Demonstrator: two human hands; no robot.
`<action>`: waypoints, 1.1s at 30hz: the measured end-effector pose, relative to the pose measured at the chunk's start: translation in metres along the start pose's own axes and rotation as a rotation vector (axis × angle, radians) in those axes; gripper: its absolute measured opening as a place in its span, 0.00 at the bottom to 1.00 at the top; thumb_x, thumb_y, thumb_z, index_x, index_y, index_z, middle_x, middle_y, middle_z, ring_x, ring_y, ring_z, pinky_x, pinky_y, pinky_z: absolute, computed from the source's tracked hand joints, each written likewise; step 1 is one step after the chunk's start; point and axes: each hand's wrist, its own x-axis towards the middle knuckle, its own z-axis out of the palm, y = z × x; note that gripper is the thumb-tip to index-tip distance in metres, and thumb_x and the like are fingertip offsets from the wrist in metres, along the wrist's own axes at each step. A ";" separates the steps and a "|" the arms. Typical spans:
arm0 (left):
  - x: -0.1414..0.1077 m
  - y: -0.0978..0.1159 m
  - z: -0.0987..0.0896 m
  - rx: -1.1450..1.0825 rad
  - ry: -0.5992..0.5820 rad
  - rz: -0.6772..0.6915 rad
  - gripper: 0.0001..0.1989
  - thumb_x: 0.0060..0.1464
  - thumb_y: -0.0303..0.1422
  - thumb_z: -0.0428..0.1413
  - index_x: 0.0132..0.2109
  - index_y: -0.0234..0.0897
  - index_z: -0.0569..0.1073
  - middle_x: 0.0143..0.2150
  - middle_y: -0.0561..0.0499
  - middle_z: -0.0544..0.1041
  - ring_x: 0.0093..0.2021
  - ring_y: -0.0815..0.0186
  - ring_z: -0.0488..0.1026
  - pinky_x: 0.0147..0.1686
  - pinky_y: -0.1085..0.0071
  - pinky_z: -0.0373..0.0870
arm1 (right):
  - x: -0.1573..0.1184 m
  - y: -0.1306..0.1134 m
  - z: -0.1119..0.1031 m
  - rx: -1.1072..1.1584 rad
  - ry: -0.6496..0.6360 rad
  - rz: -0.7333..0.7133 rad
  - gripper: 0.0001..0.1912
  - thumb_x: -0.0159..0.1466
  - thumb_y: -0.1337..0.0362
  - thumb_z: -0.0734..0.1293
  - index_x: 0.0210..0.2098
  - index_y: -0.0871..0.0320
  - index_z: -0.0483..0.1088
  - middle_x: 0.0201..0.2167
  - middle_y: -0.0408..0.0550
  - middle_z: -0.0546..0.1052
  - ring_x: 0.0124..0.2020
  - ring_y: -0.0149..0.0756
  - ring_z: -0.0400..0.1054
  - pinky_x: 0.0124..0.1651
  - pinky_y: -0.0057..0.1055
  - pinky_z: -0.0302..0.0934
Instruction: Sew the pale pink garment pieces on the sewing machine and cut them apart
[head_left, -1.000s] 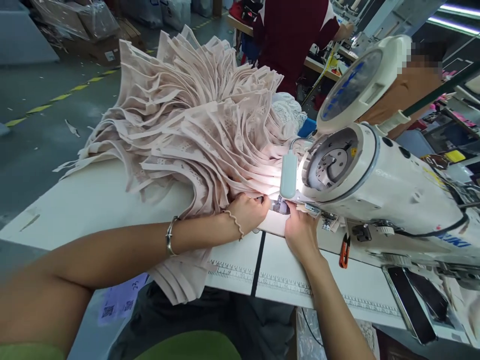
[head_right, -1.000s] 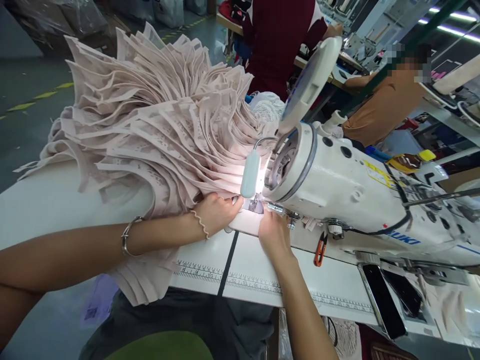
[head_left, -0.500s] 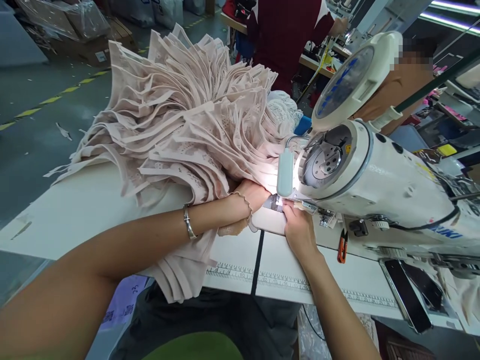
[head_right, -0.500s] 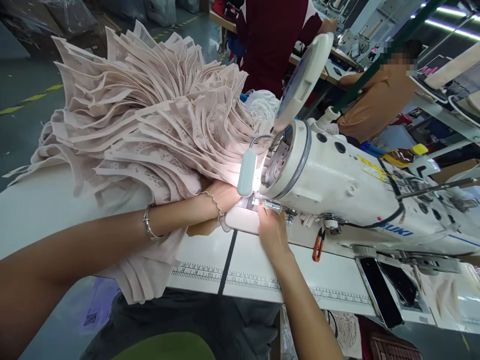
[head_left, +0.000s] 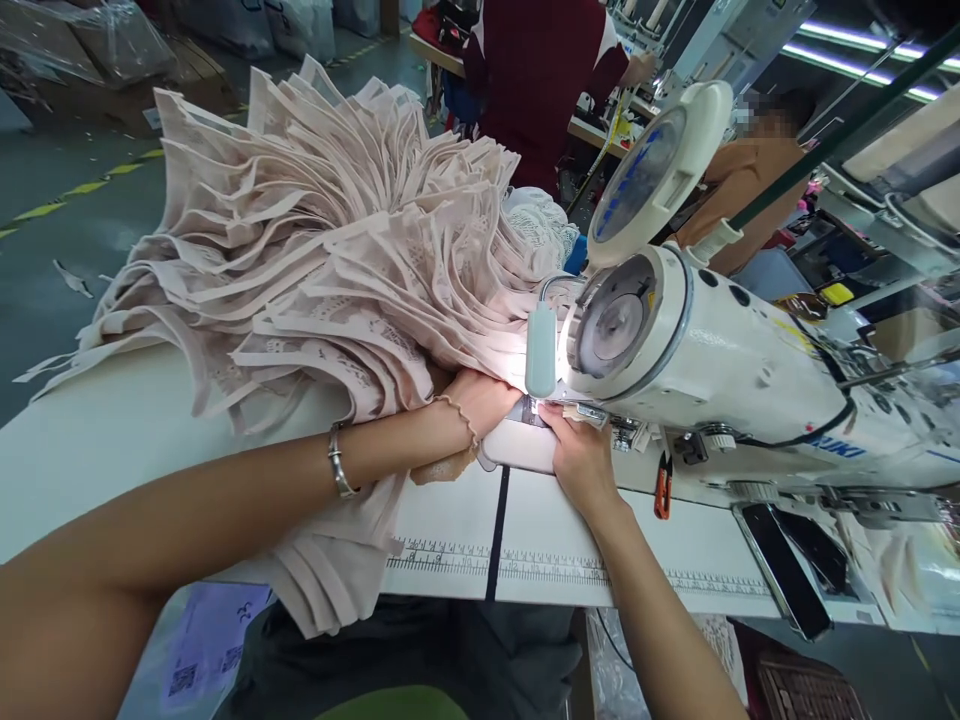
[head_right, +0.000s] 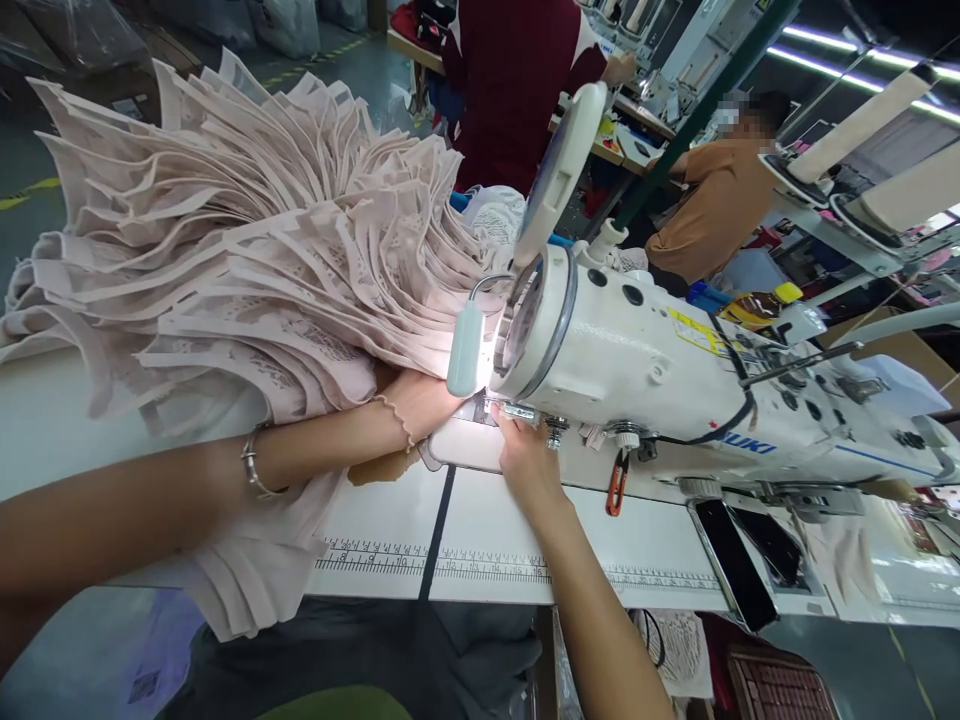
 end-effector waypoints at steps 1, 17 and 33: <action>-0.005 0.003 -0.004 0.036 -0.016 -0.032 0.14 0.53 0.29 0.60 0.47 0.29 0.71 0.40 0.43 0.77 0.38 0.56 0.75 0.40 0.64 0.67 | 0.001 -0.001 -0.002 -0.005 -0.031 0.022 0.31 0.59 0.79 0.54 0.55 0.53 0.73 0.48 0.50 0.77 0.50 0.43 0.66 0.56 0.42 0.57; -0.037 0.016 0.001 0.322 0.511 0.511 0.15 0.63 0.18 0.43 0.29 0.36 0.63 0.28 0.51 0.65 0.27 0.65 0.60 0.30 0.67 0.55 | 0.007 -0.021 -0.017 -0.145 -0.289 0.105 0.34 0.62 0.79 0.52 0.64 0.55 0.64 0.55 0.59 0.72 0.56 0.51 0.63 0.60 0.50 0.51; -0.037 0.015 0.014 0.407 0.538 0.513 0.15 0.61 0.19 0.43 0.28 0.36 0.63 0.27 0.51 0.63 0.26 0.65 0.59 0.28 0.66 0.52 | 0.007 -0.017 -0.013 -0.084 -0.275 0.134 0.34 0.62 0.79 0.52 0.64 0.54 0.64 0.60 0.58 0.69 0.63 0.52 0.57 0.63 0.50 0.50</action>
